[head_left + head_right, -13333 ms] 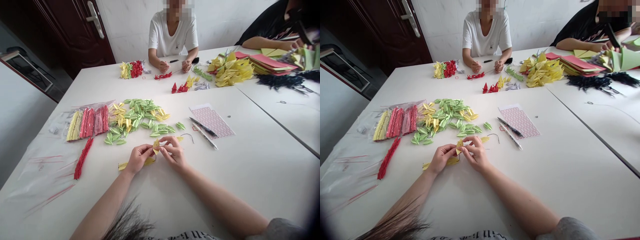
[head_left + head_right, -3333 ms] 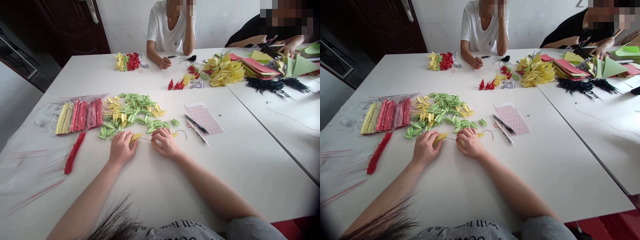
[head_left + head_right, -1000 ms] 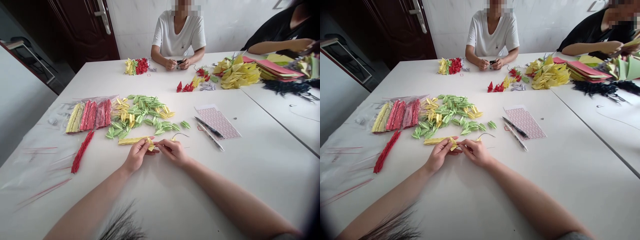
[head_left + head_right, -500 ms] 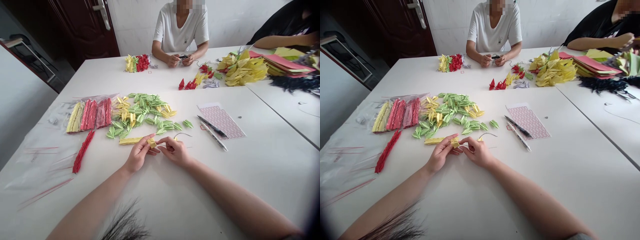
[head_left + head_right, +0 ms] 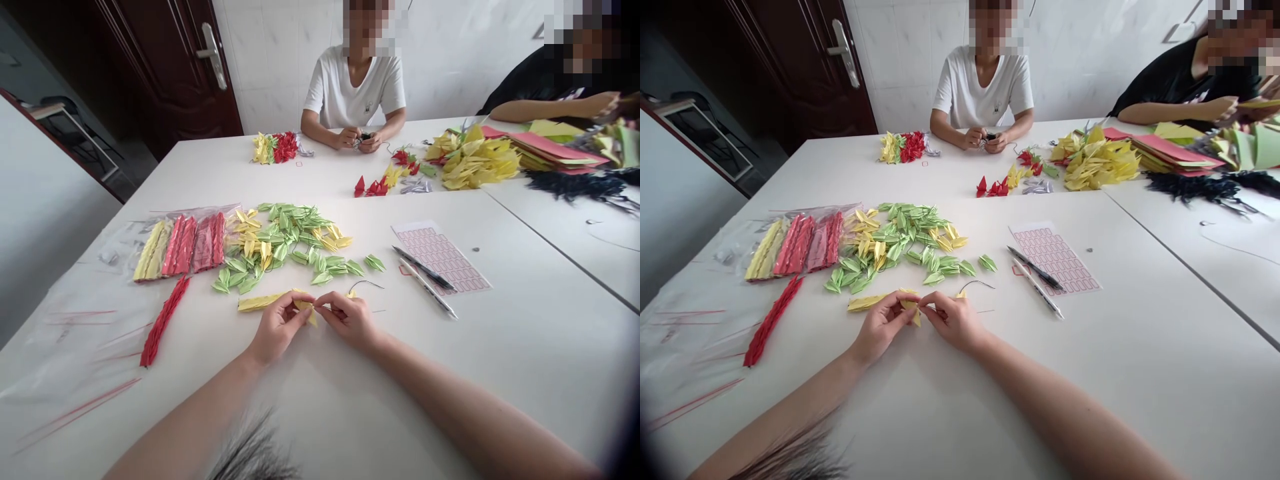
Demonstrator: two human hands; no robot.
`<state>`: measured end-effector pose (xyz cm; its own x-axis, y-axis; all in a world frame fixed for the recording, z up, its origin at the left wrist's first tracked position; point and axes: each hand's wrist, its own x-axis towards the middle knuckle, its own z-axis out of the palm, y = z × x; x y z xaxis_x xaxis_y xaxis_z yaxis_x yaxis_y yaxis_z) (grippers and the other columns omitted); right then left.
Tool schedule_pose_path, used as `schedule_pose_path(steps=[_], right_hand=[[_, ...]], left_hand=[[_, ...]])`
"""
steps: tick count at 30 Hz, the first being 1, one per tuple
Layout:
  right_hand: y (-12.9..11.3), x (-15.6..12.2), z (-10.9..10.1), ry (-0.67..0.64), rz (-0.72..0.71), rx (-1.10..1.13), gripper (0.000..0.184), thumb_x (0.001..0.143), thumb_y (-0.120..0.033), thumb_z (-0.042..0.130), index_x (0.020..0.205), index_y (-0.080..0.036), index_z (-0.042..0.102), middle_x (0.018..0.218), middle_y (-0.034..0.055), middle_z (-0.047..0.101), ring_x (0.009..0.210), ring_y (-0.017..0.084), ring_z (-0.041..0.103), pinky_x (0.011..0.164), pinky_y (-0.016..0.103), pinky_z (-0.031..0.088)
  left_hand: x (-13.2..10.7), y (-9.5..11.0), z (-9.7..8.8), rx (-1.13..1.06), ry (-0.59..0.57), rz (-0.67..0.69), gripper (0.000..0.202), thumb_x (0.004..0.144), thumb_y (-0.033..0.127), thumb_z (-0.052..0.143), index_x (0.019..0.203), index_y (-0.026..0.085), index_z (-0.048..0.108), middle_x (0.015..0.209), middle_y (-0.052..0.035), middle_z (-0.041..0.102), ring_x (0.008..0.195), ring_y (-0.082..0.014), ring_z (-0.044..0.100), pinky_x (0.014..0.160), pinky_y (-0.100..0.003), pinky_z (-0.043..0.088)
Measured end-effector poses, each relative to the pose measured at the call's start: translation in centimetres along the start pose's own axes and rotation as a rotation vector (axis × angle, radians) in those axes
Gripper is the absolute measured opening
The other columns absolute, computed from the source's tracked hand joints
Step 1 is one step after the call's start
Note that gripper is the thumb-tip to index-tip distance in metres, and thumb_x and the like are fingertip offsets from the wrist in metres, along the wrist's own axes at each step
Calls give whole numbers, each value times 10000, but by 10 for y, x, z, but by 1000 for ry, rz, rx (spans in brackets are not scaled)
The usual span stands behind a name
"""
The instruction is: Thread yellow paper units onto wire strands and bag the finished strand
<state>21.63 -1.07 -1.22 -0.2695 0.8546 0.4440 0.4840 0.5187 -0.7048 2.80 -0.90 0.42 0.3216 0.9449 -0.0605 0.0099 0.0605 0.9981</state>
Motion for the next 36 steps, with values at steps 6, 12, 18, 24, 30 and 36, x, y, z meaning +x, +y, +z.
schedule_pose_path(steps=[6,12,18,24,30,36], right_hand=[[4,0,2,53,9,0,164,956,-318,533,977,-208,654,525,-91,355,424,68,295,463,196,296],[4,-1,4,50,-40,-27,152,933,-312,565,923,-196,663,507,-96,375,429,65,302,468,174,320],[2,1,3,48,-27,-35,212,959,-357,545,885,-194,658,495,-92,389,424,62,312,474,174,327],[2,1,2,52,-10,-13,221,957,-382,539,948,-185,639,533,-97,337,434,63,297,463,179,299],[2,1,3,38,9,-42,185,907,-355,585,961,-186,638,534,-104,310,437,66,285,471,187,292],[6,0,5,12,1,-65,133,881,-301,561,865,-191,634,504,-103,317,423,65,290,463,184,286]], left_hand=[[-1,-5,3,7,-8,64,426,885,420,670,1259,235,583,883,-9,611,711,-105,523,678,-213,451],[-2,-7,3,80,-26,84,565,902,460,644,1396,249,471,876,-1,645,654,-96,467,638,-219,384],[-1,-3,1,34,-35,15,585,886,530,639,1337,193,481,681,32,596,603,-102,471,597,-221,351],[2,-4,-2,13,-59,30,640,883,577,617,1351,169,460,710,1,655,647,-126,592,655,-241,440],[2,-5,-1,-45,-83,55,676,869,539,655,1389,186,406,858,-40,712,787,-157,643,759,-281,485],[1,-5,0,88,-77,60,583,827,390,731,1325,207,488,944,-48,712,692,-112,565,673,-247,442]])
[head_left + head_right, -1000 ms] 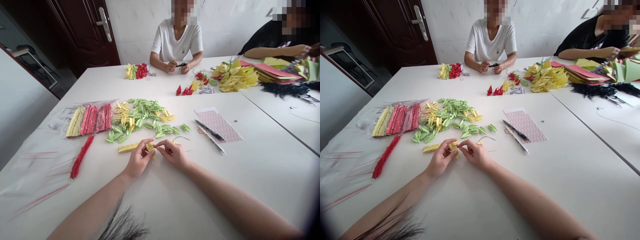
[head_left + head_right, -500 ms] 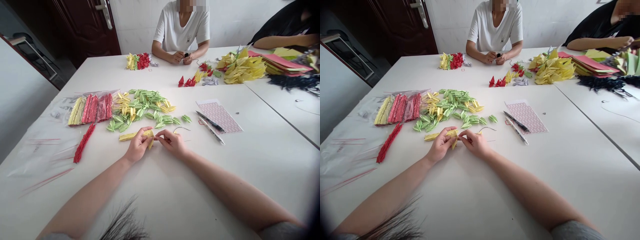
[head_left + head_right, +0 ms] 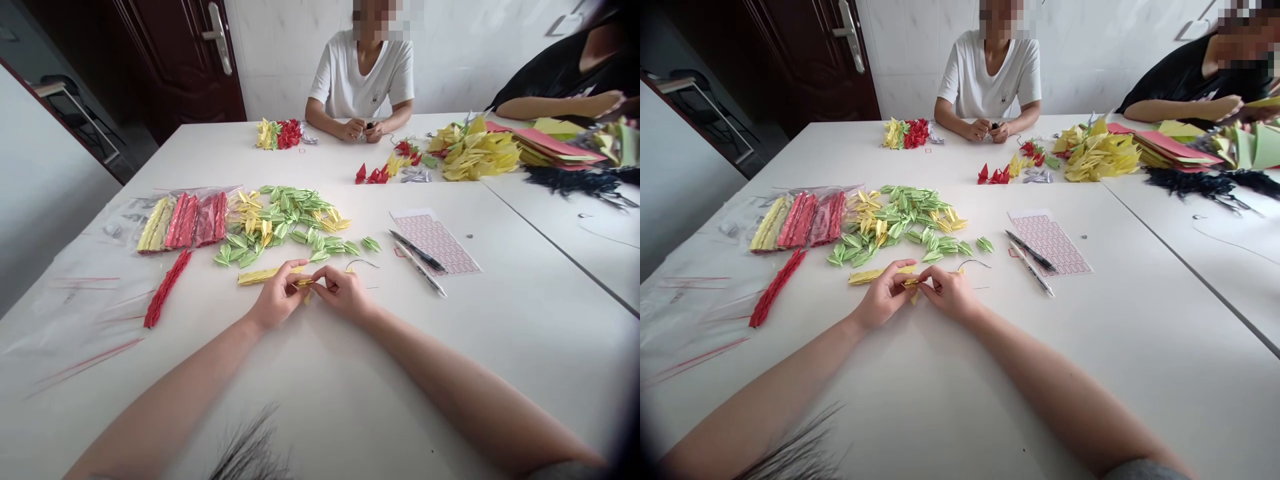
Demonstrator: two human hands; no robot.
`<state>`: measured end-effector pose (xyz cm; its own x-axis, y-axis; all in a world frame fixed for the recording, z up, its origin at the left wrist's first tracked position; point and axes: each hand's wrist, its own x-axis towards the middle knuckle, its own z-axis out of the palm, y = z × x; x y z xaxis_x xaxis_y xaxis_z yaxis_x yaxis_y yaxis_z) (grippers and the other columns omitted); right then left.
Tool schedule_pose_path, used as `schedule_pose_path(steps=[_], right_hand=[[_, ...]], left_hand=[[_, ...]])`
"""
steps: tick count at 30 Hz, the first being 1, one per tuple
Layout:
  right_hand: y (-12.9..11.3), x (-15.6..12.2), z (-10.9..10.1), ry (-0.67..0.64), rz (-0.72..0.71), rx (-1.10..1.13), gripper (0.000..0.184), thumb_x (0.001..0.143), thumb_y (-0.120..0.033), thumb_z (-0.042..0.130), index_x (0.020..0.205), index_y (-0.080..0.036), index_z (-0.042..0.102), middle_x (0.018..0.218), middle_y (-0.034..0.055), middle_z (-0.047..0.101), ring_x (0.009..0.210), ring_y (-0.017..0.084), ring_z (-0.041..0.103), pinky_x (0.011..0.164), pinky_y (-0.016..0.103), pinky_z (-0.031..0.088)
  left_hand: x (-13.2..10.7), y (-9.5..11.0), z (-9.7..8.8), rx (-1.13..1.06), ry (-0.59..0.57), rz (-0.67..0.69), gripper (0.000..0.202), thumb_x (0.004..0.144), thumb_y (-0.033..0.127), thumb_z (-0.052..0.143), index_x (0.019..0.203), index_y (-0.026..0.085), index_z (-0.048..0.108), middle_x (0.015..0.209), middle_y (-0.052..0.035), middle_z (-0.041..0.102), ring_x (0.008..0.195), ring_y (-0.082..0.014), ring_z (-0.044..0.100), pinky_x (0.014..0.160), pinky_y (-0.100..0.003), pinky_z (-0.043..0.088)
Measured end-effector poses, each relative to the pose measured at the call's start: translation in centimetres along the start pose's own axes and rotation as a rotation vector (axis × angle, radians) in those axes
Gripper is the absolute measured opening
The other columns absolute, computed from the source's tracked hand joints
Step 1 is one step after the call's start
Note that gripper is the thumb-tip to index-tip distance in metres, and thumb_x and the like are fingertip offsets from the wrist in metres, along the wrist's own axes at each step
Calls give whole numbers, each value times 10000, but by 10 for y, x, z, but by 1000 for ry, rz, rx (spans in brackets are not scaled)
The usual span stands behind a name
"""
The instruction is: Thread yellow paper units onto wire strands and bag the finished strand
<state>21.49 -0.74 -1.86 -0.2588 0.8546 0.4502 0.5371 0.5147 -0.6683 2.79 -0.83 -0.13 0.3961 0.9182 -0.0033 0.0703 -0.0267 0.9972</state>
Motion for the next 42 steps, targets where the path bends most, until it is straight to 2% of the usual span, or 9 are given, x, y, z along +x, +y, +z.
schedule_pose_path(steps=[3,6,9,13,18,23,31,36,42], right_hand=[[0,0,0,7,-16,14,112,861,-267,544,845,-191,624,497,-101,332,417,63,291,456,177,290],[-3,0,-2,-4,-14,19,90,838,-261,553,822,-192,608,499,-101,342,413,60,283,455,174,298],[-5,1,-3,10,-26,13,89,839,-268,562,812,-192,601,501,-100,343,417,60,279,454,175,292],[-5,1,-5,31,-19,1,161,904,-319,559,825,-191,616,491,-96,353,418,62,285,458,179,290],[-5,1,-6,46,-65,-3,161,945,-290,525,858,-193,619,489,-92,380,420,65,307,461,180,298],[-9,0,-8,87,-90,2,95,933,-247,531,889,-197,597,508,-90,391,420,66,320,441,188,280],[-4,2,-7,18,-25,88,77,971,-240,480,923,-210,532,604,-53,556,466,78,437,482,187,353],[-6,1,-10,1,-31,101,68,964,-225,478,911,-207,516,560,-76,482,443,73,389,459,192,308],[-10,1,-14,-142,-53,208,67,943,-256,519,941,-192,535,560,-78,445,446,73,355,447,198,296]], left_hand=[[1,-1,1,7,64,24,487,795,386,757,1204,203,567,1065,-74,673,772,-119,578,700,-246,465],[2,-1,2,-30,120,33,459,774,432,774,1121,188,597,948,-44,625,786,-122,588,683,-230,471],[2,0,2,-59,109,27,458,772,485,769,1067,182,593,846,-13,601,774,-123,609,688,-230,477],[2,1,2,-85,92,18,494,783,532,748,1078,192,543,821,6,609,719,-133,651,664,-249,489],[1,1,2,-48,82,49,407,834,521,699,1033,188,578,838,-6,617,709,-106,598,652,-228,466],[-1,2,3,-77,4,19,534,828,506,711,1215,207,495,893,-18,663,686,-106,597,663,-238,470],[-3,3,0,-58,-117,60,459,876,451,673,1256,222,555,883,-28,676,735,-115,579,708,-253,463],[-2,2,1,-41,-98,82,357,891,410,659,1184,218,588,920,-36,699,771,-123,604,755,-268,483],[-1,3,1,2,-42,155,263,889,349,660,1105,213,594,1045,-73,691,925,-164,649,803,-269,502]])
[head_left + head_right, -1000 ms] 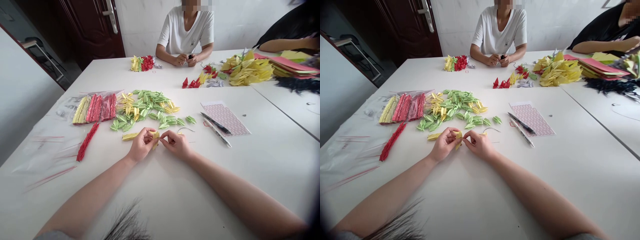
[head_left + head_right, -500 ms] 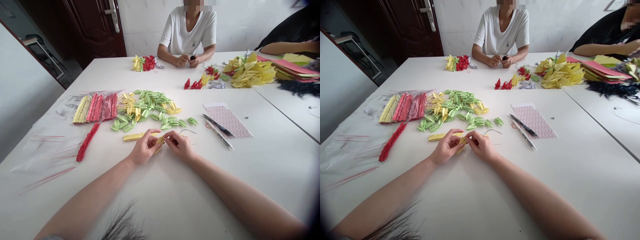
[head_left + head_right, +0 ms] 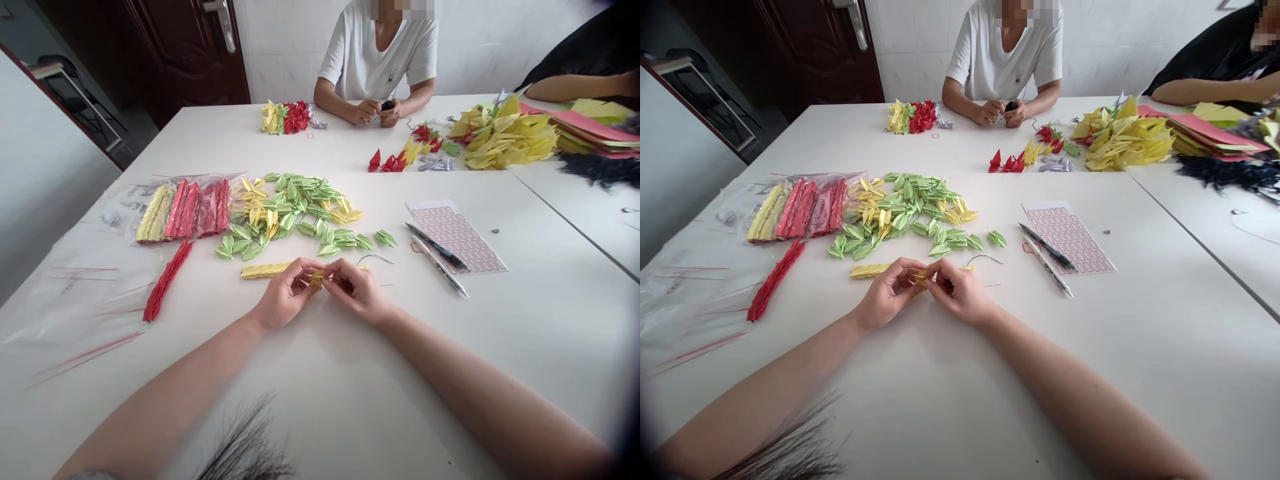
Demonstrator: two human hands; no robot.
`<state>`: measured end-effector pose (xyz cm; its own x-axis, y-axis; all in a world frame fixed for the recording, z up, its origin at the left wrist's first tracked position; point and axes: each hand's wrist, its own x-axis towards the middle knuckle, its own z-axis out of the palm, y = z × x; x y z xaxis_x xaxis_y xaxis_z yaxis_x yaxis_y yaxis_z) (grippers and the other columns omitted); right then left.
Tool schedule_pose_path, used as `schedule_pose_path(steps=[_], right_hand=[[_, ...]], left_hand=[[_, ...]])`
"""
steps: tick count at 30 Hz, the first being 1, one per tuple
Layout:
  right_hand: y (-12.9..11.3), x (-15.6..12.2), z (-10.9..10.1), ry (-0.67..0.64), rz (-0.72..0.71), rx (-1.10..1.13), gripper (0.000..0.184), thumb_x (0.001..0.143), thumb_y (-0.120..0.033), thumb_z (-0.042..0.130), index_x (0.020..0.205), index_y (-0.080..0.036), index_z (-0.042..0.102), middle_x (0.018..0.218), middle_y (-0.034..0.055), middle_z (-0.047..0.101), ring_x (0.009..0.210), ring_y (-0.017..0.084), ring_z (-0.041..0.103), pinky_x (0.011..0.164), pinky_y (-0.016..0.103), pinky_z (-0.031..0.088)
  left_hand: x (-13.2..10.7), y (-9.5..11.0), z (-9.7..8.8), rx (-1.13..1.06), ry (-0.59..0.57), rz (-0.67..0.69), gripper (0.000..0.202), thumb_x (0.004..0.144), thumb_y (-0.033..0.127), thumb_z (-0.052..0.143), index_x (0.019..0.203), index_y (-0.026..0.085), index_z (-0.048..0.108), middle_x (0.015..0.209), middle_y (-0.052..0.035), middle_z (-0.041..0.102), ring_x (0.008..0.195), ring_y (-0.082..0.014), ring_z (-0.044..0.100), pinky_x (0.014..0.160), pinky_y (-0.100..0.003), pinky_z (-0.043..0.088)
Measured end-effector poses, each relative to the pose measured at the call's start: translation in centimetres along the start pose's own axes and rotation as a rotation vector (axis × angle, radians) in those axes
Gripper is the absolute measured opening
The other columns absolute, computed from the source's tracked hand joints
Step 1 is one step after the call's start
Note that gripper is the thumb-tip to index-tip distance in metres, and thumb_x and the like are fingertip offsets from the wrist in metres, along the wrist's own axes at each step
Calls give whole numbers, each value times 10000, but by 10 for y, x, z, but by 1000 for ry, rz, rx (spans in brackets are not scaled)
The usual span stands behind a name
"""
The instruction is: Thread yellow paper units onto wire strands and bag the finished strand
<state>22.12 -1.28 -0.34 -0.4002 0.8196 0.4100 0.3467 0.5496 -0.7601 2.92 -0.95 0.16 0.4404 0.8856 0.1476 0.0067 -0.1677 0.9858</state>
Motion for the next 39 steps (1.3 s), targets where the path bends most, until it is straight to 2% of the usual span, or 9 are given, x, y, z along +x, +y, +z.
schedule_pose_path(steps=[7,10,14,19,23,28,33,39], right_hand=[[5,-2,5,74,-84,-135,68,888,-183,530,934,-206,576,567,-78,457,443,64,349,458,182,306],[6,-3,8,87,-109,-216,88,902,-220,546,979,-206,586,570,-77,463,449,68,368,484,179,333],[1,-5,12,128,-159,-343,144,946,-287,552,1054,-193,569,571,-84,477,417,60,351,469,173,331],[-11,-7,14,246,-225,-498,28,955,-190,534,944,-190,560,554,-65,540,414,60,435,462,198,316],[-16,-9,15,176,-315,-496,59,966,-204,555,908,-201,564,570,-52,590,426,68,465,458,228,303],[-17,-7,15,92,-370,-425,90,979,-174,523,904,-204,562,570,-52,571,443,74,467,478,234,310],[-17,-5,14,78,-435,-402,121,968,-120,496,890,-200,540,585,-43,563,470,83,458,505,234,308],[-19,-5,13,61,-471,-374,85,967,-130,506,922,-184,555,589,-41,555,480,90,477,494,237,317]], left_hand=[[1,-1,0,7,67,-35,184,827,246,694,997,187,655,898,-42,672,832,-144,625,806,-269,520],[1,-5,0,4,143,-52,176,803,245,697,960,167,713,935,-65,709,869,-174,664,838,-302,546],[0,-8,-2,82,256,17,192,791,206,666,948,191,775,989,-70,729,918,-192,682,855,-312,561],[-1,-6,-5,185,334,36,257,808,155,607,967,227,796,1037,-53,755,977,-201,695,920,-329,543],[-3,-5,-4,187,387,30,289,819,133,596,1026,215,780,1075,-50,757,1018,-207,700,953,-340,544],[-6,-9,-2,191,377,116,348,846,118,593,1147,225,730,1086,-46,750,980,-193,708,876,-308,570],[-8,-8,-1,284,382,244,286,889,128,587,1109,241,731,1082,-36,756,1000,-200,710,902,-323,553],[-8,2,-1,373,426,304,244,912,143,549,1013,255,741,992,-20,769,901,-179,717,818,-305,553]])
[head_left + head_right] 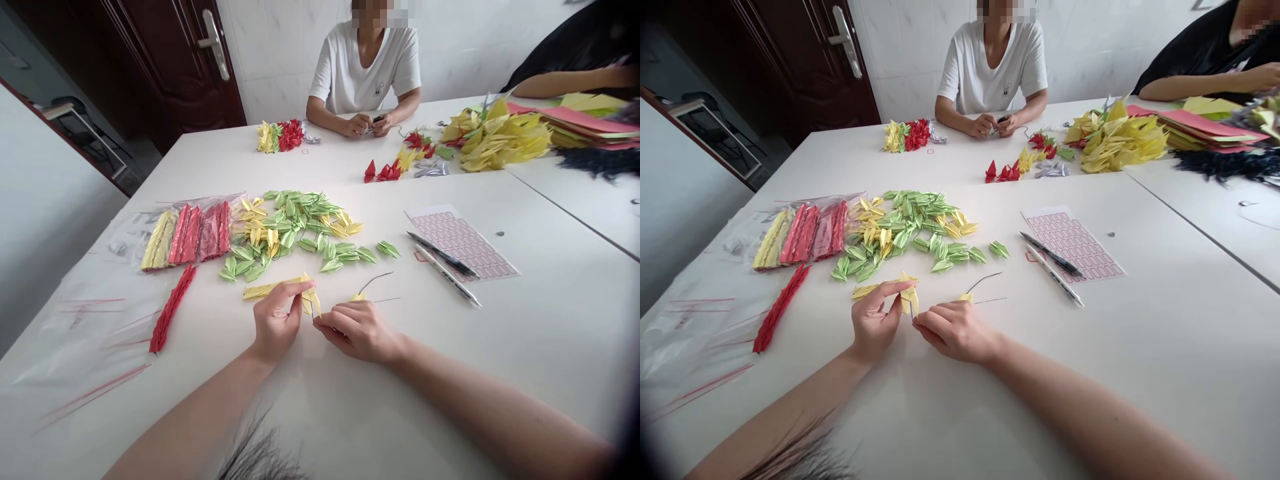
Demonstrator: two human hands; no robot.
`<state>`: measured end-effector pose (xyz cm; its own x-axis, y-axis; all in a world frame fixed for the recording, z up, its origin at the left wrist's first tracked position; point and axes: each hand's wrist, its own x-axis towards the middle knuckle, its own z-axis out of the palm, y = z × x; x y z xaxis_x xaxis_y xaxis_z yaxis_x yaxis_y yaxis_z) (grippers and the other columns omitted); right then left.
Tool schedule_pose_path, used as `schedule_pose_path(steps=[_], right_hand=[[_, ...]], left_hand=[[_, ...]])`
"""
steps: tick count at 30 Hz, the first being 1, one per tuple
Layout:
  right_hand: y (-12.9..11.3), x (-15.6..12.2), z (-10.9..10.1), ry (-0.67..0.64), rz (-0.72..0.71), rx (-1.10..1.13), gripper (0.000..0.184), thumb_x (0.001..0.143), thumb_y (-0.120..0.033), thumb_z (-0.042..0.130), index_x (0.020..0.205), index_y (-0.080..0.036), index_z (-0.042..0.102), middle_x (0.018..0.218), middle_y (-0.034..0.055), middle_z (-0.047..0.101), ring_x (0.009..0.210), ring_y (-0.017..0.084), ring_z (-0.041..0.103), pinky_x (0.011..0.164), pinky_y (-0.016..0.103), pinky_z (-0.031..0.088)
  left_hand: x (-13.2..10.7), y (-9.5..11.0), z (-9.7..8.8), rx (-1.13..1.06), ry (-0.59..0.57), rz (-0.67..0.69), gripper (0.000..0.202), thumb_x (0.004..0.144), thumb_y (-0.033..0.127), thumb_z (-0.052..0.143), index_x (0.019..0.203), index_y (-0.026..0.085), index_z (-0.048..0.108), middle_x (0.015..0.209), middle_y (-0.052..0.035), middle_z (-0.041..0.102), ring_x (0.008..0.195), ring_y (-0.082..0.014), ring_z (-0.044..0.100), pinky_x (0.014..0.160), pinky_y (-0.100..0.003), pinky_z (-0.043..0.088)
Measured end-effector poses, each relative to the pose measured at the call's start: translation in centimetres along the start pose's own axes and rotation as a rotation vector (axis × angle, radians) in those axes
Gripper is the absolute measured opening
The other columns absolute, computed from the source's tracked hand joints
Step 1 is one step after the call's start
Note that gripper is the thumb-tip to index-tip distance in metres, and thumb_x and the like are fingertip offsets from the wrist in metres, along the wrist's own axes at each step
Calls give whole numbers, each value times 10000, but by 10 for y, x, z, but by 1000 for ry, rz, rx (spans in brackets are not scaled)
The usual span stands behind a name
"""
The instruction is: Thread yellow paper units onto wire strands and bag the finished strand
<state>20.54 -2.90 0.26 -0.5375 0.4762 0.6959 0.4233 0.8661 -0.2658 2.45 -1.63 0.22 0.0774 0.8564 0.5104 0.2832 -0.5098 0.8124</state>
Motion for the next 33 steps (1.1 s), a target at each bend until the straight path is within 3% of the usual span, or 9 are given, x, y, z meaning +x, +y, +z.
schedule_pose_path(steps=[3,7,12,18,24,33], right_hand=[[0,0,0,39,34,42,93,942,-109,506,923,-195,535,590,-49,563,468,83,470,485,224,337],[2,-2,1,138,225,127,106,927,-110,488,936,-215,489,578,-72,543,428,64,429,444,189,326],[11,-5,5,146,438,208,46,972,-176,472,960,-217,489,574,-72,549,428,67,443,438,182,336],[16,-7,8,93,549,263,43,972,-209,465,935,-220,484,621,-56,582,478,81,487,488,188,380],[17,-6,7,81,615,291,55,969,-239,446,918,-224,461,638,-50,553,493,88,462,486,202,351],[16,-8,6,102,651,379,44,983,-238,432,940,-229,431,642,-59,510,495,83,416,501,208,351]], left_hand=[[2,1,0,14,-36,14,230,903,155,556,999,244,746,987,-32,768,907,-184,715,825,-304,554],[4,1,2,-56,-150,-43,97,853,226,672,890,211,760,882,-39,769,820,-182,711,802,-295,560],[3,1,5,-214,-293,-372,206,830,367,720,812,165,755,768,-52,755,698,-173,696,669,-264,554],[5,-2,4,-403,-367,-664,346,760,476,783,745,140,704,686,-41,711,687,-193,715,686,-283,566],[18,3,-4,-488,-504,-744,386,740,486,805,730,121,683,716,-55,708,667,-176,712,648,-257,551],[21,4,-7,-502,-544,-752,406,712,490,826,719,121,656,675,-35,674,601,-143,676,600,-241,545]])
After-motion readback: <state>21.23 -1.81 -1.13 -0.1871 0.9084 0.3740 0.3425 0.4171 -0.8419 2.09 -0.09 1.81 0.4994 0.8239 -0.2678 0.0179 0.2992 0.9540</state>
